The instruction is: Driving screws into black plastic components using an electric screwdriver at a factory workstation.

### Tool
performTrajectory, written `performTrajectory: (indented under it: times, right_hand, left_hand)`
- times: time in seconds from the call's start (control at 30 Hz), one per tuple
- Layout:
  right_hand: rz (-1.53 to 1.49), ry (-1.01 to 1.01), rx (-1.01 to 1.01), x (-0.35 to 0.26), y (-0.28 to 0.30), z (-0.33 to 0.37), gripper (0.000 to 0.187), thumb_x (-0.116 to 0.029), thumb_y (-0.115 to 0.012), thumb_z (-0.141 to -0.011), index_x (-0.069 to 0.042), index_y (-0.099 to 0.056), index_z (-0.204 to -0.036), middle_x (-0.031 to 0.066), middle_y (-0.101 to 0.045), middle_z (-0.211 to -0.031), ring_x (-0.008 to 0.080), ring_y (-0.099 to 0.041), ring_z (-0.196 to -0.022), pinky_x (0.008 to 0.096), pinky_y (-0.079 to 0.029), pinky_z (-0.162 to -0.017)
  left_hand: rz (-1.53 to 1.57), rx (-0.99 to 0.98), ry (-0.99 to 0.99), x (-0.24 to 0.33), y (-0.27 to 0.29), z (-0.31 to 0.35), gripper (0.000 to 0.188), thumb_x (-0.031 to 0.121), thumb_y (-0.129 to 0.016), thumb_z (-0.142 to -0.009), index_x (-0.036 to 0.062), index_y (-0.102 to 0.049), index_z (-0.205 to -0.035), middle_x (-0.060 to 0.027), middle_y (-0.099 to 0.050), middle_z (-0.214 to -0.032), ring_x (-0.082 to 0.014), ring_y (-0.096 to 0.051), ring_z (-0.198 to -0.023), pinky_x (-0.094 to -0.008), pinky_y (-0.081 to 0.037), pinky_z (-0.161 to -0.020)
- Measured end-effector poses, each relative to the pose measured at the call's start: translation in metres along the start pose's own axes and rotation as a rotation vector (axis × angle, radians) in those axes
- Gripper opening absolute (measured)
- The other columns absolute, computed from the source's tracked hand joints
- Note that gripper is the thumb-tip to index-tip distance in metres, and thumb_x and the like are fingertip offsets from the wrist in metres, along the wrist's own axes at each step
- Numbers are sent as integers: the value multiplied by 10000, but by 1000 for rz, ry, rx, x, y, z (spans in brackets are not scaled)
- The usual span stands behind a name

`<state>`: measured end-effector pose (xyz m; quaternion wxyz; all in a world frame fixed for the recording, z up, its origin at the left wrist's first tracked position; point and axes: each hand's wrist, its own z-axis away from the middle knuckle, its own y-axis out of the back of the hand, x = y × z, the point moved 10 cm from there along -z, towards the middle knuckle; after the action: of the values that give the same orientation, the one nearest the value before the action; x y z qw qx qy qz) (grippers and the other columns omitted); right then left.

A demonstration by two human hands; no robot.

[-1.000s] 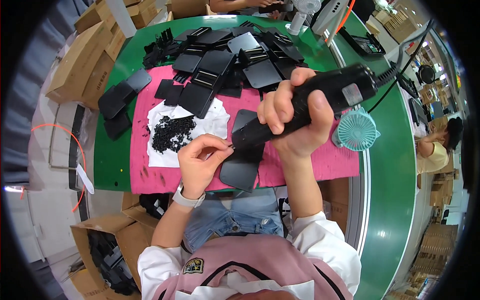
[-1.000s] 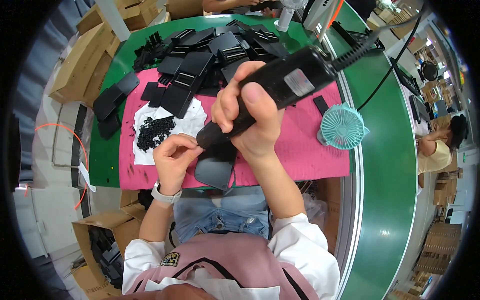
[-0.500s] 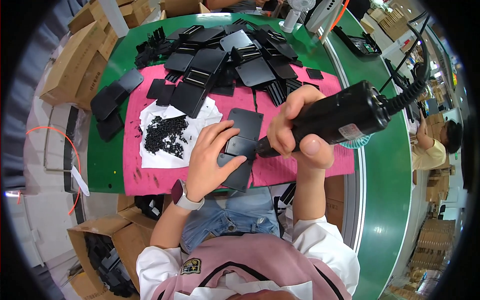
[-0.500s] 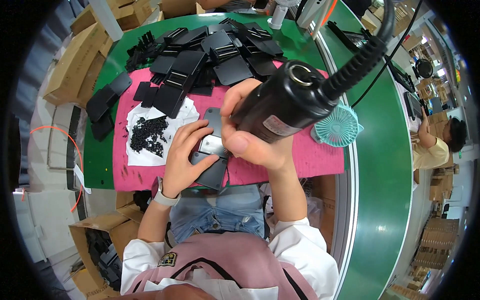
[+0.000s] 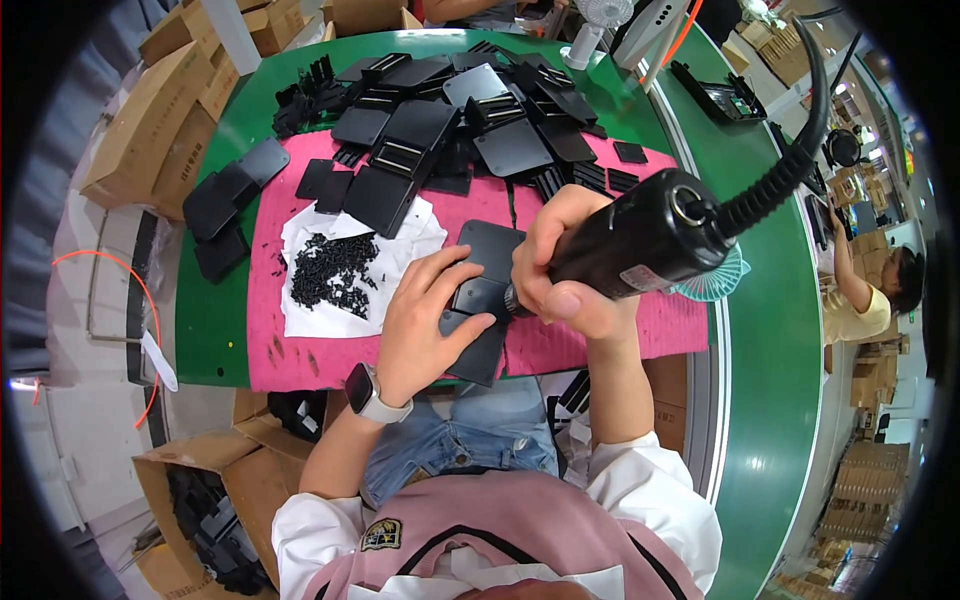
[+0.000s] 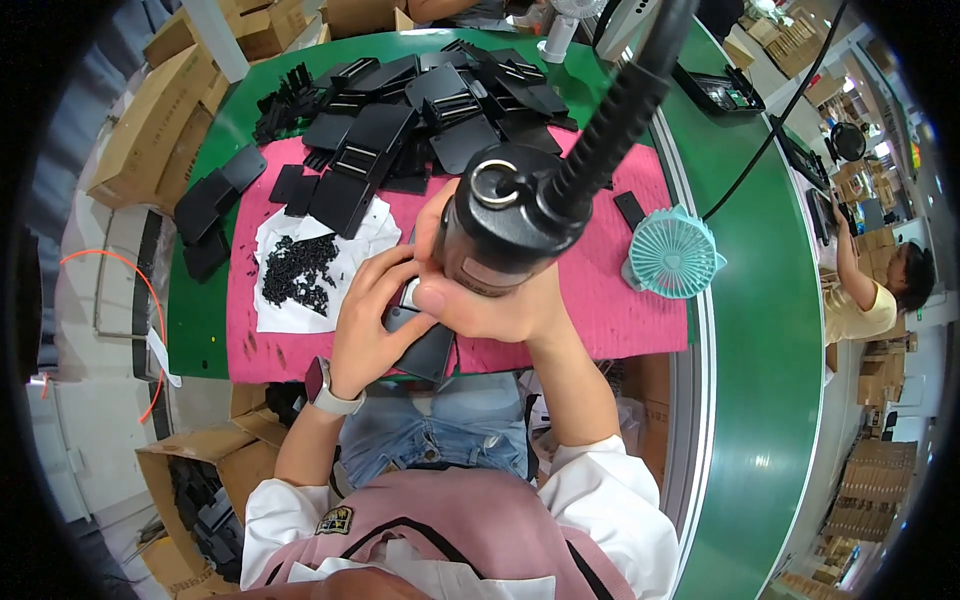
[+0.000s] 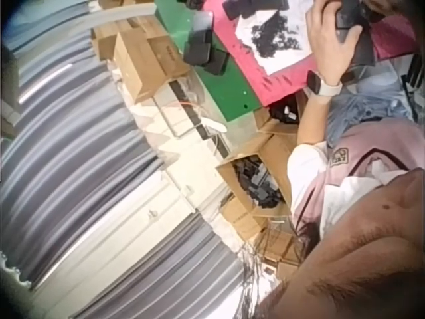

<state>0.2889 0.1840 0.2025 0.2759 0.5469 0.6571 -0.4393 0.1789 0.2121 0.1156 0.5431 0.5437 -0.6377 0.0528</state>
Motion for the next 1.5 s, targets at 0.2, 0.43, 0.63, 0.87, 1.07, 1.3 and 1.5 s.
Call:
performTrajectory:
  times: [0.2,0.43,0.63,0.87,1.07,1.3,1.5]
  right_hand:
    - [-13,-14,-30,1,5,-1,410,-228,-760,-730,-15,-433,-857,28,-452,-541,98,-425,-417,217,-327,-370]
    - [21,22,-6,2,8,6,388,-220,-746,-737,-23,-429,-844,40,-454,-546,102,-413,-401,224,-340,-377]
    - [127,45,24,-5,-4,15,369,-173,-742,-740,-19,-438,-881,38,-465,-562,112,-444,-442,241,-366,-408]
    - [71,-14,84,-17,21,31,497,-252,-685,-801,-21,-415,-1148,20,-437,-607,101,-404,-458,228,-339,-414]
    - [411,-86,406,1,99,55,400,-122,-644,-852,12,-482,-1193,0,-456,-650,74,-405,-483,223,-344,-428]
    - [499,-91,360,3,74,40,448,-182,-615,-878,56,-449,-1219,10,-447,-646,80,-394,-479,217,-314,-443]
    - [577,-70,393,-3,75,38,409,-194,-611,-885,53,-488,-1186,-1,-430,-629,73,-375,-476,216,-296,-456]
  left_hand:
    - [-2,-14,-4,3,-2,-2,436,173,-750,-689,47,-602,-1078,-118,-544,-1221,-322,-516,-1091,-398,-424,-923]
    - [20,-1,24,0,-3,1,441,163,-742,-696,41,-592,-1092,-121,-538,-1229,-331,-516,-1093,-401,-420,-928]
    - [-19,5,-6,1,-3,2,448,169,-736,-706,31,-581,-1103,-130,-539,-1210,-337,-528,-1073,-403,-429,-911]
    - [-125,-60,-246,15,9,6,472,272,-746,-651,51,-596,-1041,-106,-541,-995,-304,-546,-948,-396,-454,-803]
    - [-203,454,-151,22,106,60,414,346,-769,-663,80,-617,-941,-65,-525,-874,-251,-552,-779,-345,-461,-637]
    - [-107,1576,706,-117,316,388,317,284,-792,-730,-2,-699,-830,-74,-679,-797,-136,-626,-712,-288,-504,-649]
    - [-906,1880,1106,-179,377,708,413,307,-750,-681,-34,-701,-908,-227,-678,-897,-336,-649,-902,-386,-484,-866]
